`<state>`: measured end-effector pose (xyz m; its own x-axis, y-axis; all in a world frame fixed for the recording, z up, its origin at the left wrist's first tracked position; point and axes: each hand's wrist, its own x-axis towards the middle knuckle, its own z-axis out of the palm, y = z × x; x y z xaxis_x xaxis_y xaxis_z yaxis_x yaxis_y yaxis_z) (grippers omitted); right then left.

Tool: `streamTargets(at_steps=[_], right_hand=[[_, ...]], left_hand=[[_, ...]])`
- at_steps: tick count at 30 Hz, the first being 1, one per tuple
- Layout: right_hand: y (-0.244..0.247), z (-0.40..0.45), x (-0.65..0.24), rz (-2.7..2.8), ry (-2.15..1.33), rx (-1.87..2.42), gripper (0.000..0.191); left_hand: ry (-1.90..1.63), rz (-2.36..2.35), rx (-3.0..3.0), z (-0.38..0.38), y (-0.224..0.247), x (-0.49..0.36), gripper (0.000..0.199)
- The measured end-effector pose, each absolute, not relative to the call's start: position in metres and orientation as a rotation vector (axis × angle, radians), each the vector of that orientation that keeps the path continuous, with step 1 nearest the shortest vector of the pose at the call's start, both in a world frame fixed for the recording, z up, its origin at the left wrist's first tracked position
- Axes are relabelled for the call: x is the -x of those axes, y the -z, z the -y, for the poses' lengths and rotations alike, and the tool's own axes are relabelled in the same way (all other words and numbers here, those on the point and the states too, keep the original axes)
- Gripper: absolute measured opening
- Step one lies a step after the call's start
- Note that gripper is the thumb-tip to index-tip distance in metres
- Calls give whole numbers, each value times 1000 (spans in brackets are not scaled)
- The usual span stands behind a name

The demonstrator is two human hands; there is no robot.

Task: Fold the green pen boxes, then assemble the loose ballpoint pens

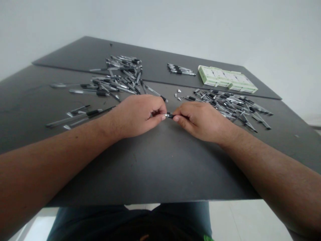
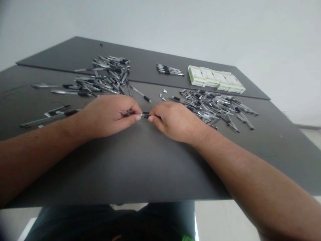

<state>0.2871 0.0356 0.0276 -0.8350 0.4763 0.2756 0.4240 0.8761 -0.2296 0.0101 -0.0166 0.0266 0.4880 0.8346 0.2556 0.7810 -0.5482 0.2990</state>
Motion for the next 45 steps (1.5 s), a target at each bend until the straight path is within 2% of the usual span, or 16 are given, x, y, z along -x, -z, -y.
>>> streamTargets(at_steps=[2,7,12,18,23,30,35,42,45], right_hand=[[-28,-36,-287,2722,-242,669,30],[-26,-36,-289,2679,-246,717,15],[-26,-36,-288,2743,-203,641,32],[-26,-37,-287,2709,-231,687,18],[-27,-37,-286,2774,-219,631,31],[-26,-37,-287,2730,-239,680,21],[-27,-35,-285,2771,-220,665,30],[-29,-32,-285,2688,-272,766,15],[-30,-31,-285,2684,-263,772,14]], left_hand=[[-572,-1409,-2585,17,-27,-10,31],[-593,-1390,-2594,17,-27,-11,33],[-603,-1377,-2603,16,-26,-11,31],[-610,-1380,-2612,16,-24,-9,29],[-601,-1371,-2617,16,-24,-9,30],[-584,-1391,-2611,16,-26,-10,32],[-597,-1388,-2617,16,-26,-11,32],[-614,-1385,-2605,18,-27,-10,27],[-611,-1391,-2602,19,-27,-10,27]])
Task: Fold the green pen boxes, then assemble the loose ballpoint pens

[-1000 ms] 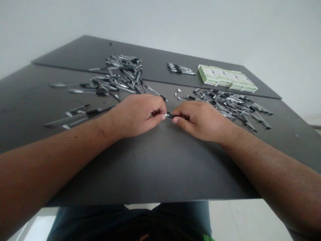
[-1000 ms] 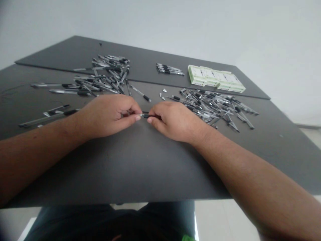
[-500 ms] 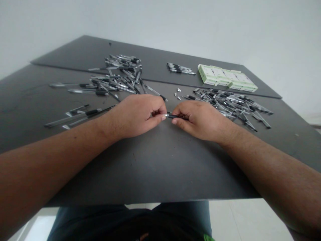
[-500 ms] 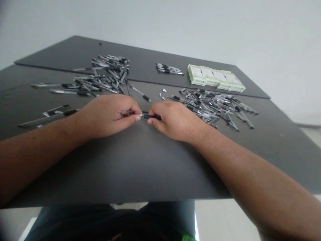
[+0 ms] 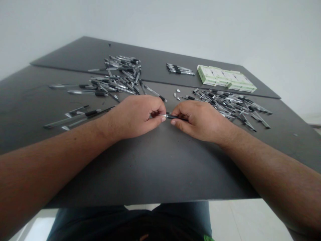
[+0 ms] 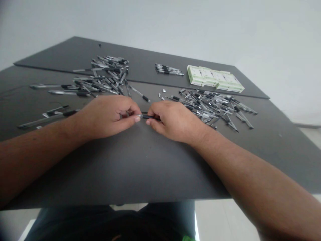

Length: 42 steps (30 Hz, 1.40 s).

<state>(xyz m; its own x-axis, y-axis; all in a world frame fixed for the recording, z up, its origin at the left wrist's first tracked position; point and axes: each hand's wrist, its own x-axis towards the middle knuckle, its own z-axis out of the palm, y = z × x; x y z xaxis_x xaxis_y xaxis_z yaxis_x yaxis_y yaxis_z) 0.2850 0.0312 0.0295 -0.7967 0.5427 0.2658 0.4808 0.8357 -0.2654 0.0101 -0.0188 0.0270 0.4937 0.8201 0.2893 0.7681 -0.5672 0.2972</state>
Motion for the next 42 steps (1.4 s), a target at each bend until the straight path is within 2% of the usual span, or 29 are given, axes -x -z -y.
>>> streamTargets(at_steps=[9,16,24,32,42], right_hand=[[-30,-31,-283,2784,-218,690,33],[-29,-32,-285,2692,-271,719,20],[-30,-32,-285,2772,-242,674,31],[-30,-32,-286,2677,-300,744,18],[-30,-40,-293,2646,-188,769,21]], left_hand=[[-579,-1350,-2678,18,-28,-8,30],[-605,-1390,-2639,19,-29,-9,26],[-584,-1372,-2677,20,-31,-8,26],[-609,-1388,-2665,20,-30,-9,26],[-722,-1482,-2593,15,-28,0,26]])
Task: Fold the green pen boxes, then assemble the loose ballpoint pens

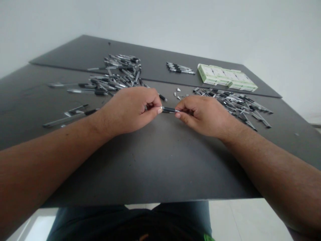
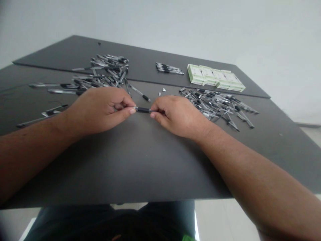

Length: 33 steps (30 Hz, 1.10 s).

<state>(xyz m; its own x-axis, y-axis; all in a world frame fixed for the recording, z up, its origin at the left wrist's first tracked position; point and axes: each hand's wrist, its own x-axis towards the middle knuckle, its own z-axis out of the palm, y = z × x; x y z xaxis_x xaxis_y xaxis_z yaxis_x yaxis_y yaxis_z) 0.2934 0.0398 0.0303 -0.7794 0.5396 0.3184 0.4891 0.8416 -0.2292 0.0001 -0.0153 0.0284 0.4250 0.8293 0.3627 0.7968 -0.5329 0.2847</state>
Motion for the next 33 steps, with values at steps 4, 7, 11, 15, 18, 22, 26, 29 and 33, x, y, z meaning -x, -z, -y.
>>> streamTargets(at_steps=[4,7,11,15,18,22,26,29,33], right_hand=[[-34,-41,-296,2692,-170,732,28],[-35,-41,-296,2716,-205,711,32],[-31,-40,-294,2658,-219,729,26],[-30,-40,-293,2637,-226,750,20],[-31,-39,-293,2668,-211,748,24],[-29,-37,-292,2668,-204,750,26],[-26,-40,-292,2626,-170,801,26],[-25,-46,-294,2578,-145,887,22],[-26,-51,-299,2517,-117,946,21]], left_hand=[[-704,-1476,-2597,15,-30,0,27],[-708,-1466,-2597,16,-31,0,27],[-728,-1469,-2591,16,-30,0,25],[-725,-1453,-2595,15,-28,1,24],[-705,-1429,-2619,14,-28,0,25],[-713,-1436,-2583,15,-28,0,25],[-824,-1495,-2505,13,-31,12,23],[-933,-1629,-2429,7,-35,28,24],[-926,-1840,-2395,-1,-44,45,25]])
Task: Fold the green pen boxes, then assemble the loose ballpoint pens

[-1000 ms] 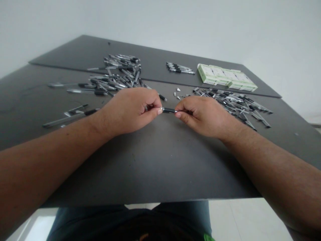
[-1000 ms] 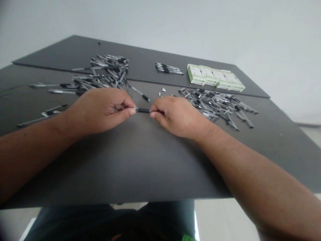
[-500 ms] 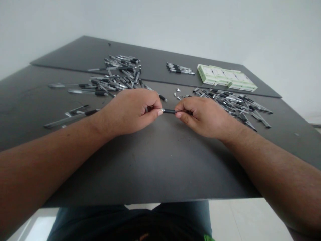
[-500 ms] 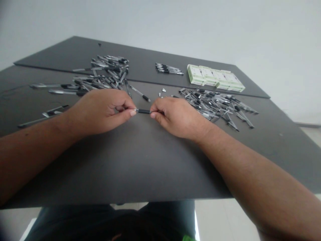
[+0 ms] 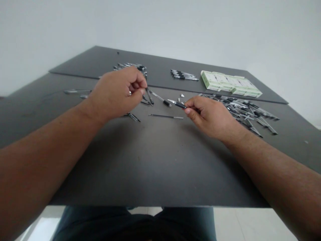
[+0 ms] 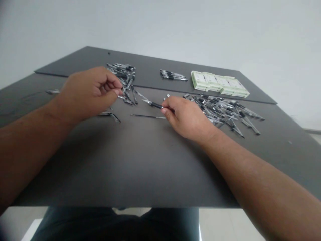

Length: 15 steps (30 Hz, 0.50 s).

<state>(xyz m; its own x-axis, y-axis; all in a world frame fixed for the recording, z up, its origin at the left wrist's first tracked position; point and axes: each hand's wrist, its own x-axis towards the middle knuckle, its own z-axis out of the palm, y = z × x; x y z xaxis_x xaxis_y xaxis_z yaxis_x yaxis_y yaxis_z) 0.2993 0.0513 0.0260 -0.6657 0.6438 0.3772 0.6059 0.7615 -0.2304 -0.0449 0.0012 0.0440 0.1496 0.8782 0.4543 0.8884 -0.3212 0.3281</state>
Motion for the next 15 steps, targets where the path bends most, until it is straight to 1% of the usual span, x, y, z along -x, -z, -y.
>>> streamTargets(at_steps=[3,7,8,11,15], right_hand=[[-27,-51,-301,2513,-111,973,21],[-29,-49,-299,2526,-102,972,19],[-29,-48,-298,2529,-102,968,19],[-29,-48,-297,2531,-101,963,20],[-29,-47,-297,2536,-97,961,18]], left_hand=[[721,1857,2368,-3,-54,52,23],[197,1777,2642,-9,-56,65,34],[118,1781,2659,-12,-53,69,36],[-38,1693,2766,-22,-40,80,47],[-135,1603,2813,-31,-30,83,39]])
